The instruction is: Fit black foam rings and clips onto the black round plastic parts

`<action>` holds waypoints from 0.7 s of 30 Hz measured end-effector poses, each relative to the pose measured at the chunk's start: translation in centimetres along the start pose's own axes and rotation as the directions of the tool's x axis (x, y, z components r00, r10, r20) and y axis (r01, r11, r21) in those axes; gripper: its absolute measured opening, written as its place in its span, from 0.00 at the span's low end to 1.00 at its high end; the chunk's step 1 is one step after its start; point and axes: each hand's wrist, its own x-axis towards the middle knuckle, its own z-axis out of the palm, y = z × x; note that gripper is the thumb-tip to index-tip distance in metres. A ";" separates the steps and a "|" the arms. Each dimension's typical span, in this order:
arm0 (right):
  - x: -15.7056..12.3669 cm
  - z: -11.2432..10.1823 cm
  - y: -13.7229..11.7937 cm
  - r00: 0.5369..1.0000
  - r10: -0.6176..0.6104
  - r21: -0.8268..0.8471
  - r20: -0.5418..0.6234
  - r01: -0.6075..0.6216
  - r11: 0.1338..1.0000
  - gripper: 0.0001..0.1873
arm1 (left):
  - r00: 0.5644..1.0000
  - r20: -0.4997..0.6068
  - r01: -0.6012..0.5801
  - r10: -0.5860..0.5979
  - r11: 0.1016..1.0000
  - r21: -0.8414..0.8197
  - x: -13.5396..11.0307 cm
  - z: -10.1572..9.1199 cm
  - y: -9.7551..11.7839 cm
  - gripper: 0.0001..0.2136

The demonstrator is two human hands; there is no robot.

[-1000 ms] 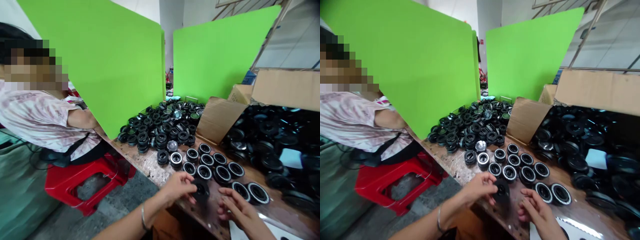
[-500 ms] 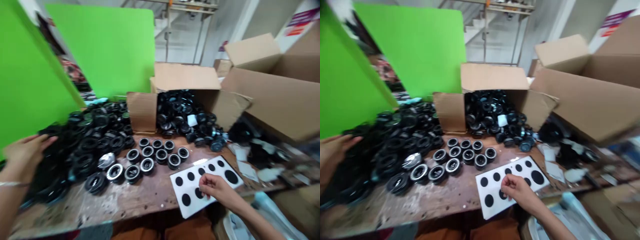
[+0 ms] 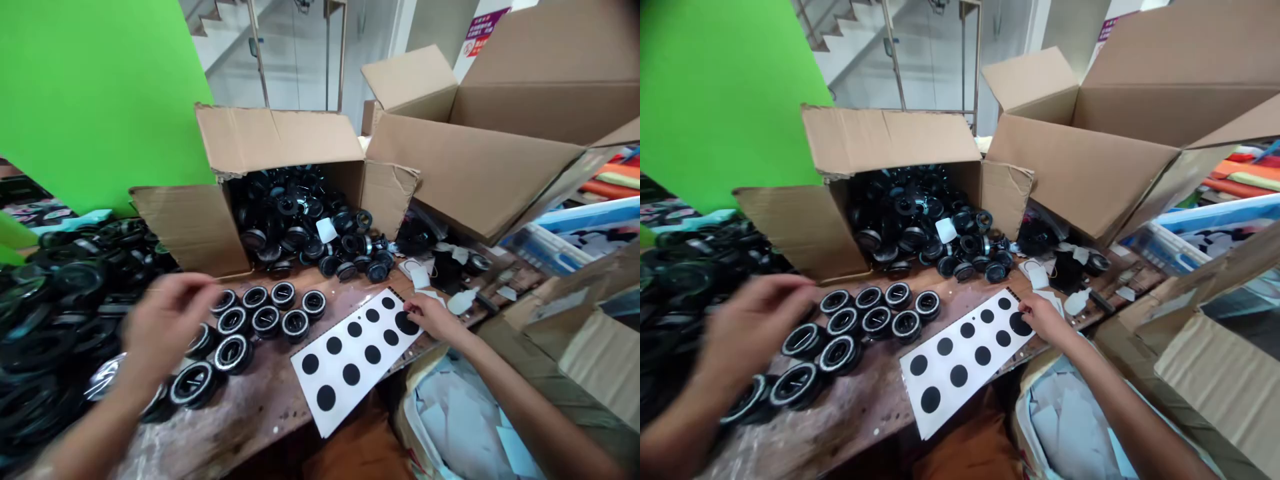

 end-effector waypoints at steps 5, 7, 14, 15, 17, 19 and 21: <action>1.7 -0.2 -0.1 0.993 -0.064 -0.054 0.100 0.069 0.996 0.08 | 0.669 0.625 -0.283 0.403 0.915 -0.286 -6.6 15.1 5.3 0.06; 2.3 -0.5 0.1 0.983 -0.093 -0.055 0.158 0.102 0.993 0.08 | 0.596 0.674 -0.292 0.436 0.900 -0.324 -8.4 19.9 6.2 0.13; 3.0 -0.7 0.8 0.963 -0.112 -0.072 0.245 0.133 0.988 0.09 | 0.507 0.789 -0.292 0.346 0.931 -0.221 -9.8 27.6 6.5 0.36; 3.0 -0.7 0.9 0.965 -0.109 -0.074 0.240 0.130 0.989 0.08 | 0.522 0.781 -0.285 0.343 0.933 -0.219 -9.9 27.8 6.4 0.37; 2.8 -0.6 0.9 0.969 -0.103 -0.078 0.226 0.123 0.989 0.08 | 0.550 0.768 -0.267 0.329 0.940 -0.211 -10.1 27.9 6.3 0.39; 2.8 -0.6 1.0 0.969 -0.102 -0.075 0.223 0.122 0.990 0.08 | 0.563 0.768 -0.258 0.305 0.948 -0.187 -10.1 27.8 6.4 0.40; 3.0 -0.7 1.1 0.965 -0.107 -0.065 0.241 0.126 0.990 0.07 | 0.565 0.774 -0.268 0.286 0.951 -0.155 -10.2 27.7 6.5 0.40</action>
